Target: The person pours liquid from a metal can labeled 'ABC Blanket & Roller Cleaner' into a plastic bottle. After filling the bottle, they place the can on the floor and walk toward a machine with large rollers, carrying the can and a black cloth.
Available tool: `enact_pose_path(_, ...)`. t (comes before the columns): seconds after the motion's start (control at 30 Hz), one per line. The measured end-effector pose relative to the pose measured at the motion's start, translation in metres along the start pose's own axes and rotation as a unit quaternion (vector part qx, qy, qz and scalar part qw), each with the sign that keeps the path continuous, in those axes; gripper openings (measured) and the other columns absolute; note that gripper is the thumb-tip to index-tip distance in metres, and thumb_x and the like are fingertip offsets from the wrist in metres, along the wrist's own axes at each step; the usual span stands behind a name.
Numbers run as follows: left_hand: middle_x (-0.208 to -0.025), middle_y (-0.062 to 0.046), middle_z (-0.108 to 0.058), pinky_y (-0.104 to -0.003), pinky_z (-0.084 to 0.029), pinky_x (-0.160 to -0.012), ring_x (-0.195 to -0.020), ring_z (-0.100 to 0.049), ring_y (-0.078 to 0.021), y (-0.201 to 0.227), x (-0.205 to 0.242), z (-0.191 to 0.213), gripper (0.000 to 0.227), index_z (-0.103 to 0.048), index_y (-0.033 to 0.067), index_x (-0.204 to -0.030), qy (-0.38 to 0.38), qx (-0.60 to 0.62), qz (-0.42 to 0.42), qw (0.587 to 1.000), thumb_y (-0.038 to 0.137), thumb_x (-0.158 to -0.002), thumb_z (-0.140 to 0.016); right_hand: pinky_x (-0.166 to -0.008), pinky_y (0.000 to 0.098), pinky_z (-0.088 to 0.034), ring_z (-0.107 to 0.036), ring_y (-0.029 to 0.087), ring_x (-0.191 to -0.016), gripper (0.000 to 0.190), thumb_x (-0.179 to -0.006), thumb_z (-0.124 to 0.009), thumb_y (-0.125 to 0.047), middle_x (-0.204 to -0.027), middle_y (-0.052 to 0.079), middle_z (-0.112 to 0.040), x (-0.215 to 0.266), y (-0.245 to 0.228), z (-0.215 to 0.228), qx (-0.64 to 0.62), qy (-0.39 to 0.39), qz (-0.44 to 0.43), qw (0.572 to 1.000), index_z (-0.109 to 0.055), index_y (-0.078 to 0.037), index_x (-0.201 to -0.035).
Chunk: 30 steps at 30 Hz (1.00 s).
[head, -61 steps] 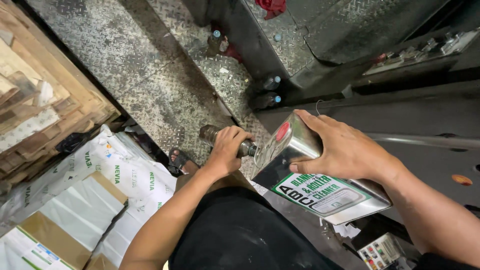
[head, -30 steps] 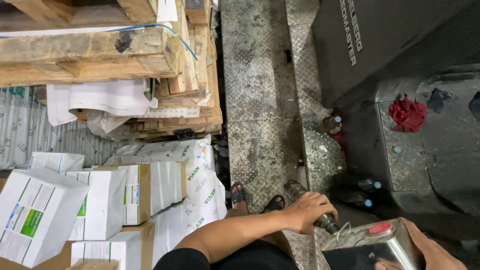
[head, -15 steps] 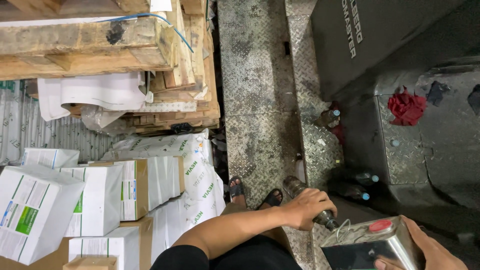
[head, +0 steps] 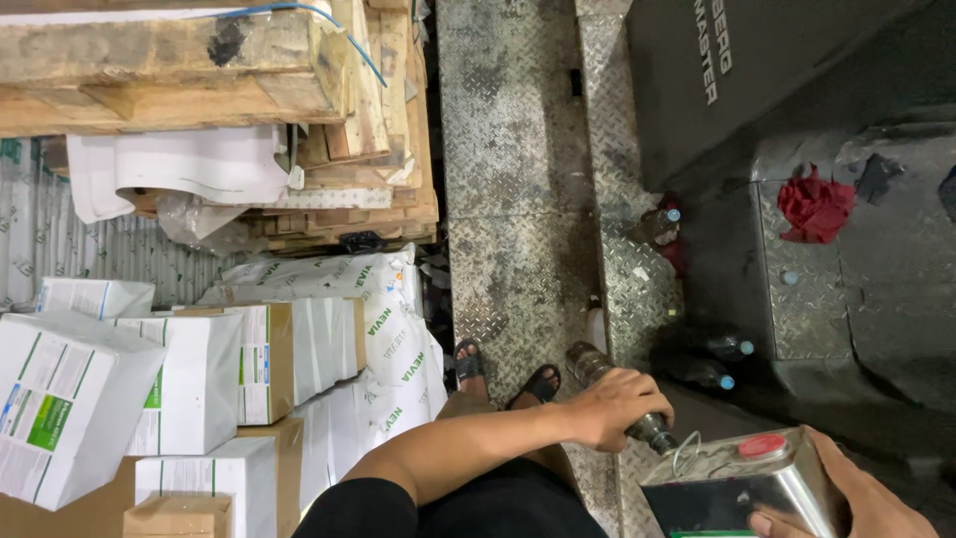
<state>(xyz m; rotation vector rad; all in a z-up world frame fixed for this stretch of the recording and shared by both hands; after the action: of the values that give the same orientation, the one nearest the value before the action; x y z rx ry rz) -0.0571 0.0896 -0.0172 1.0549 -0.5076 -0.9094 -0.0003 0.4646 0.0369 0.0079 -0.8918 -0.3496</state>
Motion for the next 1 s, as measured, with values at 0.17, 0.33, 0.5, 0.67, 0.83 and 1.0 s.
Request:
enact_pose_path(0.17, -0.111, -0.007, -0.055, -0.045, -0.038, -0.102, -0.116, -0.051, -0.0310, -0.012, 0.004, -0.006, 0.062, -0.063, 0.0204, -0.120, 0.066, -0.019, -0.063, 0.996, -0.002, -0.062, -0.071, -0.115, 0.0401, -0.047, -0.057, 0.033, -0.140, 0.134, -0.061, -0.087, -0.066, -0.150, 0.021, -0.055, 0.107, -0.155, 0.040, -0.006, -0.029, -0.051, 0.998, -0.024, -0.011, -0.166)
enact_pose_path(0.33, -0.109, -0.009, -0.054, -0.046, -0.039, -0.095, -0.114, -0.051, -0.0343, 0.017, 0.005, 0.016, 0.062, -0.062, 0.0172, -0.114, 0.081, 0.010, -0.071, 0.994, -0.001, -0.056, -0.073, -0.109, 0.0395, -0.046, -0.056, 0.034, -0.136, 0.127, -0.060, -0.090, -0.059, -0.149, 0.022, -0.052, 0.158, -0.188, 0.084, -0.069, 0.016, -0.036, 0.997, -0.030, -0.008, -0.160)
enact_pose_path(0.5, -0.109, -0.010, -0.055, -0.046, -0.039, -0.093, -0.111, -0.050, -0.0353, 0.025, 0.009, 0.020, 0.061, -0.061, 0.0160, -0.113, 0.089, 0.019, -0.078, 0.993, -0.003, -0.056, -0.073, -0.106, 0.0408, -0.047, -0.060, 0.034, -0.131, 0.124, -0.058, -0.091, -0.054, -0.144, 0.022, -0.057, 0.170, -0.200, 0.089, -0.092, 0.019, -0.022, 0.995, -0.034, -0.009, -0.159)
enact_pose_path(0.67, -0.107, -0.008, -0.054, -0.045, -0.040, -0.099, -0.112, -0.052, -0.0326, 0.026, 0.008, 0.026, 0.060, -0.062, 0.0149, -0.111, 0.100, 0.029, -0.078, 0.992, -0.009, -0.056, -0.068, -0.103, 0.0444, -0.051, -0.065, 0.035, -0.126, 0.128, -0.058, -0.091, -0.053, -0.140, 0.021, -0.062, 0.170, -0.199, 0.088, -0.108, 0.014, -0.038, 0.993, -0.032, -0.013, -0.165)
enact_pose_path(0.83, -0.109, -0.007, -0.054, -0.045, -0.039, -0.102, -0.113, -0.052, -0.0310, 0.021, 0.006, 0.018, 0.058, -0.062, 0.0130, -0.113, 0.093, 0.029, -0.072, 0.993, -0.013, -0.061, -0.065, -0.103, 0.0436, -0.048, -0.061, 0.035, -0.128, 0.124, -0.056, -0.094, -0.051, -0.139, 0.021, -0.061, 0.171, -0.204, 0.091, -0.127, 0.040, 0.003, 0.991, -0.035, -0.010, -0.158)
enact_pose_path(1.0, -0.108, -0.006, -0.054, -0.045, -0.038, -0.107, -0.115, -0.053, -0.0282, 0.021, 0.002, 0.014, 0.059, -0.062, 0.0117, -0.114, 0.072, 0.017, -0.053, 0.996, -0.016, -0.061, -0.060, -0.105, 0.0423, -0.046, -0.059, 0.034, -0.130, 0.123, -0.056, -0.094, -0.047, -0.140, 0.022, -0.059, 0.173, -0.203, 0.094, -0.128, 0.047, 0.004, 0.991, -0.036, -0.009, -0.157)
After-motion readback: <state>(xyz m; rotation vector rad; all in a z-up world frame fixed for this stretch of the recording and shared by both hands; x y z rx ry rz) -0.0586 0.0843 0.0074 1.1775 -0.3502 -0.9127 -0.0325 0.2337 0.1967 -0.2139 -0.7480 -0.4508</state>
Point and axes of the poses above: each hand's wrist, its own x-axis away from the middle knuckle, its own z-axis out of the back of the hand, y = z × x, the point moved 9 cm from there along -x, towards the middle knuckle
